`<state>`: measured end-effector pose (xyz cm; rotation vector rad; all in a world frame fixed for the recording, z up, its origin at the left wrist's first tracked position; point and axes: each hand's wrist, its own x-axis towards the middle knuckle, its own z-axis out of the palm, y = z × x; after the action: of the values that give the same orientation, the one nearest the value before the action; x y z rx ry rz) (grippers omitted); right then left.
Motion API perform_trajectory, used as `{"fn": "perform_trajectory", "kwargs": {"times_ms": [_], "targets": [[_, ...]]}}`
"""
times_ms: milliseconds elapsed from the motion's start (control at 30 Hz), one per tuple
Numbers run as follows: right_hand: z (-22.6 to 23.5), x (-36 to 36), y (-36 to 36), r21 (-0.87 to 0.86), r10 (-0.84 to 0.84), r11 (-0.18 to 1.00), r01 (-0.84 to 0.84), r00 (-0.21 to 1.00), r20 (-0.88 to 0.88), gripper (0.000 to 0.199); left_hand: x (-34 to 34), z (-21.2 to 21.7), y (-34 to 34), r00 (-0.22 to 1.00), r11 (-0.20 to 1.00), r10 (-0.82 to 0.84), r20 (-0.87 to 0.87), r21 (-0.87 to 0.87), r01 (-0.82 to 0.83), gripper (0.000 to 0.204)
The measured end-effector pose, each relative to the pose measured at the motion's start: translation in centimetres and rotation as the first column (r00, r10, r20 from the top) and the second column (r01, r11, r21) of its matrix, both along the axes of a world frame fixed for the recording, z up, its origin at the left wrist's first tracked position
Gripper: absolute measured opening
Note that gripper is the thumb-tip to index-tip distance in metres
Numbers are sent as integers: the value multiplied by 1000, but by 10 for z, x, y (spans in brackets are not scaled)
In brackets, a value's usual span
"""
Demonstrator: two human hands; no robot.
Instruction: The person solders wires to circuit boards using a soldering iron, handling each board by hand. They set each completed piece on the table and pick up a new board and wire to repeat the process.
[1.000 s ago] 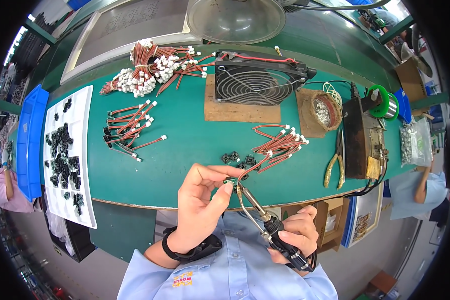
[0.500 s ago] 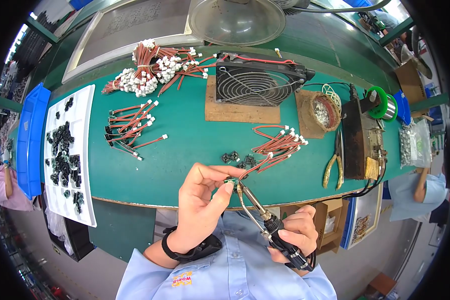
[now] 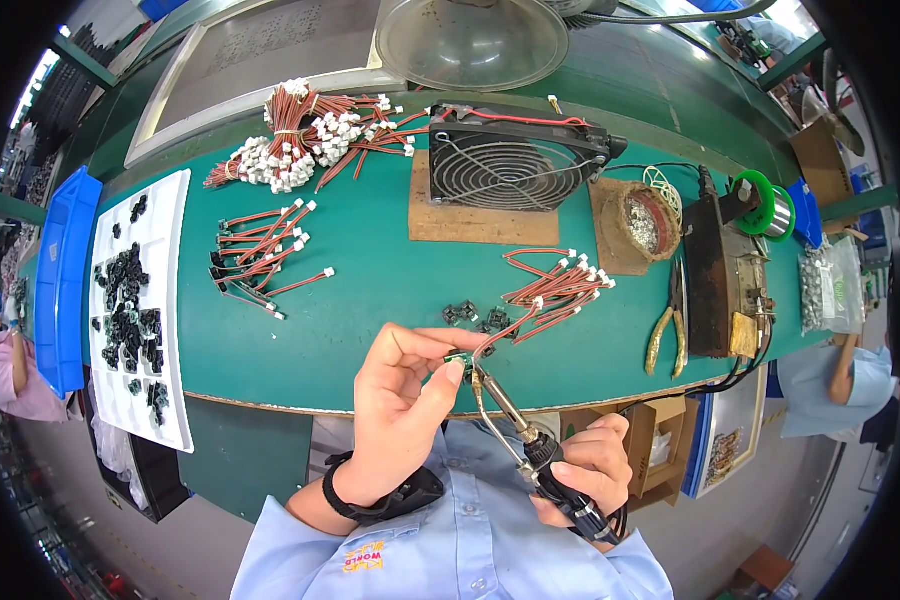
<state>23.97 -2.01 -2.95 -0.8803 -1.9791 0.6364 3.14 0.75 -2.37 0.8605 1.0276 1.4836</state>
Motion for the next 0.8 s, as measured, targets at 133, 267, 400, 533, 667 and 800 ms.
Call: {"fn": "perform_trajectory", "kwargs": {"times_ms": [133,267,400,533,667,800], "targets": [[3,1,-1,-18,6,1000,-6,1000,7,47,-2,0,-1,999,999,-37,31,-3,37,13],[-3,2,1,44,4,999,-5,1000,17,43,-1,-3,-1,1000,999,-15,-21,34,16,13],[4,4,0,9,5,1000,-5,1000,21,44,-1,-5,-2,994,999,8,-110,54,-2,13],[8,6,3,-17,23,1000,-23,999,29,47,-1,-5,-2,987,998,10,-157,60,-1,15],[3,14,6,54,-29,998,27,999,28,46,-5,-4,-1,984,995,69,-162,85,-56,15],[-18,18,13,47,-443,893,447,893,-75,46,-11,9,2,994,997,-36,101,-57,42,12]]}}
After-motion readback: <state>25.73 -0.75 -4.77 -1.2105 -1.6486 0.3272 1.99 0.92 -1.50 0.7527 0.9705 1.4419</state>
